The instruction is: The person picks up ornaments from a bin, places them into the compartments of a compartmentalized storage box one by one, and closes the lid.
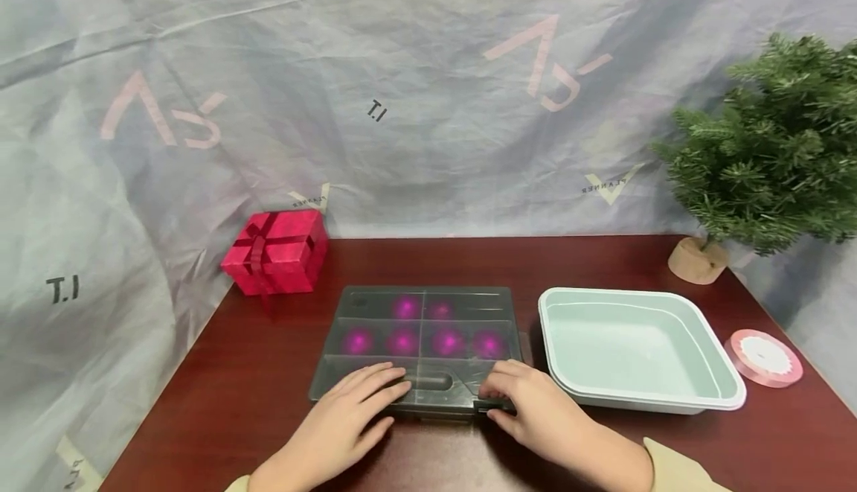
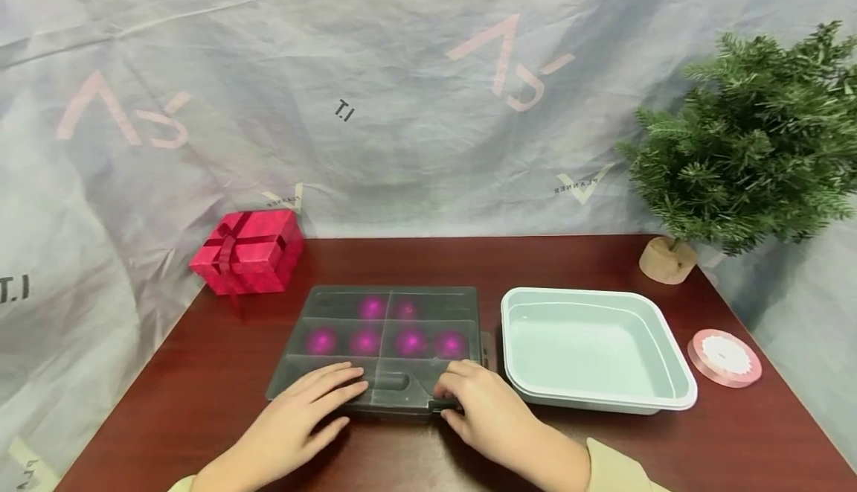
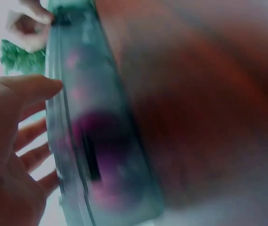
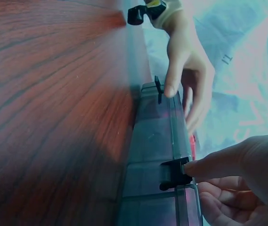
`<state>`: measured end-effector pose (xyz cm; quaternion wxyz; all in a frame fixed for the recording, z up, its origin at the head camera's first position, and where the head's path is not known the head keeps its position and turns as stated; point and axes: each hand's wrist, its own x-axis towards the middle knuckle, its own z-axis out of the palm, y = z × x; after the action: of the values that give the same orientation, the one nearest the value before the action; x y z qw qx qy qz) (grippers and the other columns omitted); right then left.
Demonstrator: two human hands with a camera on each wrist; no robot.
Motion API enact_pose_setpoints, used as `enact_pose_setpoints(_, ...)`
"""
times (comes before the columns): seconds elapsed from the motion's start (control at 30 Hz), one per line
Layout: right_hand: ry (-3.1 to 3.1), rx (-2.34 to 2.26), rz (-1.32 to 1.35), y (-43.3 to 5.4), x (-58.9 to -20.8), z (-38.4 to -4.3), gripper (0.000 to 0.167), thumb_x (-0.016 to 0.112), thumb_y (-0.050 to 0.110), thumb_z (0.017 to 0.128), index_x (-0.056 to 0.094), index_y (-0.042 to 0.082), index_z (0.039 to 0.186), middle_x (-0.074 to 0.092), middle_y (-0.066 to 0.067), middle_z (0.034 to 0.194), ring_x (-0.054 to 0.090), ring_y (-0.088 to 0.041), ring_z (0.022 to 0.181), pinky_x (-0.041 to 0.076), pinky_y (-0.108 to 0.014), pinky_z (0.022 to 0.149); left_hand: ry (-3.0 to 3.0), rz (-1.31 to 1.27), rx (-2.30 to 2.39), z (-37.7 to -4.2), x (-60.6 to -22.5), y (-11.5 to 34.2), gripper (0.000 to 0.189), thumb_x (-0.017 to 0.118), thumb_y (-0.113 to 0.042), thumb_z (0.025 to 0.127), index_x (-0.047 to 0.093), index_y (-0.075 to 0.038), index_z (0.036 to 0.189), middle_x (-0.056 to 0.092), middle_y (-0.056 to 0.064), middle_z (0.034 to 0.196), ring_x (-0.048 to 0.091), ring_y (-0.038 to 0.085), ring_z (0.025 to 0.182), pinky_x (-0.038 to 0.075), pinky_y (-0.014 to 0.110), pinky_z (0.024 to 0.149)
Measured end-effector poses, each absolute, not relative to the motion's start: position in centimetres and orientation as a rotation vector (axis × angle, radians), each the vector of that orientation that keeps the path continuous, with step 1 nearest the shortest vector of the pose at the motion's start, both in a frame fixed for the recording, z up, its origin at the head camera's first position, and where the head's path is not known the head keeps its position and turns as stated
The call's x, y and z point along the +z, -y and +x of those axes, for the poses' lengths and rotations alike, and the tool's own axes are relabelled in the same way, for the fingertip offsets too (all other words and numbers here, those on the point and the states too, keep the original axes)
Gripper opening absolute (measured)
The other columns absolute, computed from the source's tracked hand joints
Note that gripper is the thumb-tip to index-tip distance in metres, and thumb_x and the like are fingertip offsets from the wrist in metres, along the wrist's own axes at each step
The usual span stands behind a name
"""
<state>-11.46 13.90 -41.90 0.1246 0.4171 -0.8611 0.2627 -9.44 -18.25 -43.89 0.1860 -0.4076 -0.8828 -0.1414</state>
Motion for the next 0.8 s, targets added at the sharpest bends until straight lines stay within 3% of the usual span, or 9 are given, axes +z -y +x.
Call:
enact_pose_setpoints(0.4,2.561,0.801,1.178,-13.8,-42.1,-11.8,0.029,0.088,0.006,0.073,0.07,0.019,0.091,0.058,0.014,0.087,0.055,-0.001,0.079,0.051,-0.023,0.068,2.502,-0.877,-0.41,-8.0,-43.4,25.0,0.054,0.088,-0.01,0.074,0.072,-0.014,0.125,0.066,-0.001,0.13,0.061,0.018,0.119,0.033,0.014,0.107)
enact_pose_setpoints(0.67,2.547,0.812,1.199,-12.4,-41.8,-11.5,0.022,0.086,0.011,0.08,0.071,0.021,0.093,0.059,0.016,0.093,0.058,-0.002,0.085,0.053,-0.025,0.073,2.507,-0.84,-0.418,-8.0,-43.5,25.3,0.053,0.091,-0.01,0.071,0.076,-0.018,0.121,0.067,-0.006,0.127,0.063,0.014,0.116,0.043,0.016,0.1)
enact_pose_setpoints(0.8,2.439,1.077,1.339,-10.6,-41.5,-10.9,0.017,0.079,0.009,0.088,0.072,0.019,0.1,0.064,0.012,0.098,0.062,-0.002,0.088,0.054,-0.023,0.076,2.504,-0.833,-0.408,-8.0,-43.5,25.2,0.052,0.092,-0.011,0.07,0.076,-0.018,0.12,0.068,-0.007,0.127,0.064,0.014,0.116,0.045,0.019,0.098)
